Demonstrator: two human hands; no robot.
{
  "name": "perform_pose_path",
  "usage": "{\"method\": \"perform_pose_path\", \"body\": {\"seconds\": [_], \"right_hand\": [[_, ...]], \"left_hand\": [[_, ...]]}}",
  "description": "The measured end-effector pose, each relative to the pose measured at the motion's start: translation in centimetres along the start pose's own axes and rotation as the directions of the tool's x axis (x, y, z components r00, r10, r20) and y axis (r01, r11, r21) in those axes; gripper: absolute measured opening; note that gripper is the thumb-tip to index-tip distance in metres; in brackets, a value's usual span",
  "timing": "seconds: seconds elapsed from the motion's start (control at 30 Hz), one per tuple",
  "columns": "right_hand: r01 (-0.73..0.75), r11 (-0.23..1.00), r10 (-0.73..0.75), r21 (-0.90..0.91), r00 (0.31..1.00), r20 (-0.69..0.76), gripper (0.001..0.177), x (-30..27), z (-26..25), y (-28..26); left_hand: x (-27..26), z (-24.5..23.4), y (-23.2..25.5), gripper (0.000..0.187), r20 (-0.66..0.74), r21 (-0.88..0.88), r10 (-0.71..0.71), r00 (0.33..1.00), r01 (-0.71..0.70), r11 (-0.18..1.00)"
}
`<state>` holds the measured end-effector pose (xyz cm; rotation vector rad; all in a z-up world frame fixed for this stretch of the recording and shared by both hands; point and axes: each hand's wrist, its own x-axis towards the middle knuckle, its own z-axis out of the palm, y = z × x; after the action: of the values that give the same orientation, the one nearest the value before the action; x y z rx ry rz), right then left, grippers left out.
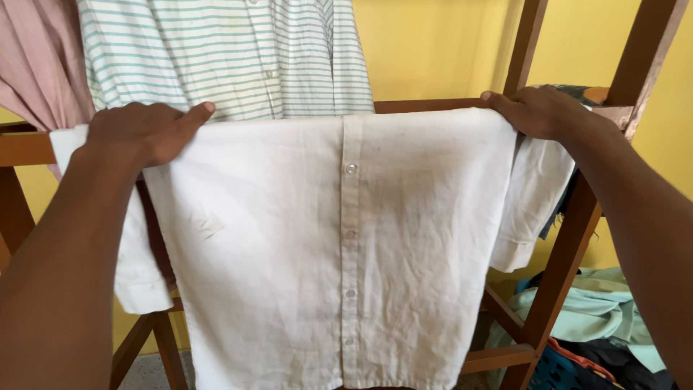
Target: The person takes a white shirt from a wooden rack, smooths it out, and buttons it from bottom to top. They then place a red hanger inside the shirt, adjust the collar and shoulders, and hang the shirt back on the rack.
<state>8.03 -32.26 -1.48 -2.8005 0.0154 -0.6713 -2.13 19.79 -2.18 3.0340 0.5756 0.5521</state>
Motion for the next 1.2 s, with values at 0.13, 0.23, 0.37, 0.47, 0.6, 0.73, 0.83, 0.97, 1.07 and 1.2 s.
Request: {"method": "perform_pose_path", "body": {"seconds": [0.13, 0.23, 0.37, 0.47, 0.6, 0.73, 0.83, 0.97, 1.07, 1.2], "right_hand": [[0.024, 0.999, -0.023, 0.047, 0.999, -0.031, 0.080, -0.6, -0.2, 0.4], [0.062, 0.995, -0.057, 0.075, 0.996, -0.068, 0.072, -1.3, -0.1, -0.3], [0.457, 0.887, -0.437, 0.064, 0.877, -0.198, 0.063, -2.1, 0.5, -1.4], [0.376, 0.926, -0.378, -0.037, 0.923, -0.068, 0.059, -3.0, 0.9, -1.6], [0.351, 0.928, -0.362, -0.127, 0.929, -0.077, 0.060, -3.7, 1.0, -1.7], [0.416, 0.892, -0.451, -0.178, 0.851, -0.270, 0.055, -4.6, 2.5, -2.1], [0.440, 0.872, -0.490, -0.216, 0.779, -0.391, 0.063, -6.1, 5.0, -3.3], [0.421, 0.877, -0.480, -0.231, 0.757, -0.443, 0.077, -9.7, 9.4, -5.4], [0.443, 0.878, -0.475, -0.182, 0.758, -0.448, 0.078, -13.3, 13.6, -6.2], [0.481, 0.871, -0.476, -0.097, 0.781, -0.404, 0.080, -16.7, 18.9, -7.7]], "left_hand": [[-0.3, 0.4, 0.0, 0.084, -0.121, 0.012, 0.069, 0.990, -0.068, 0.998], [-1.3, 0.7, 0.2, 0.074, -0.201, -0.045, 0.066, 0.977, -0.076, 0.996], [-3.0, 1.7, 0.3, 0.063, -0.358, -0.015, 0.185, 0.915, -0.203, 0.979], [-3.7, 2.6, -0.2, 0.057, -0.349, -0.026, 0.277, 0.895, -0.305, 0.952], [-3.3, 3.2, -0.4, 0.056, -0.342, 0.031, 0.260, 0.903, -0.266, 0.964], [-3.5, 4.9, 0.4, 0.061, -0.523, -0.024, 0.249, 0.815, -0.306, 0.952], [-4.6, 7.2, 1.8, 0.071, -0.623, -0.017, 0.275, 0.733, -0.364, 0.931], [-8.4, 12.0, 4.2, 0.070, -0.705, -0.112, 0.252, 0.663, -0.454, 0.884], [-10.6, 15.4, 6.1, 0.068, -0.635, -0.130, 0.258, 0.728, -0.431, 0.893], [-13.3, 20.0, 7.9, 0.067, -0.553, -0.174, 0.253, 0.794, -0.407, 0.896]]}}
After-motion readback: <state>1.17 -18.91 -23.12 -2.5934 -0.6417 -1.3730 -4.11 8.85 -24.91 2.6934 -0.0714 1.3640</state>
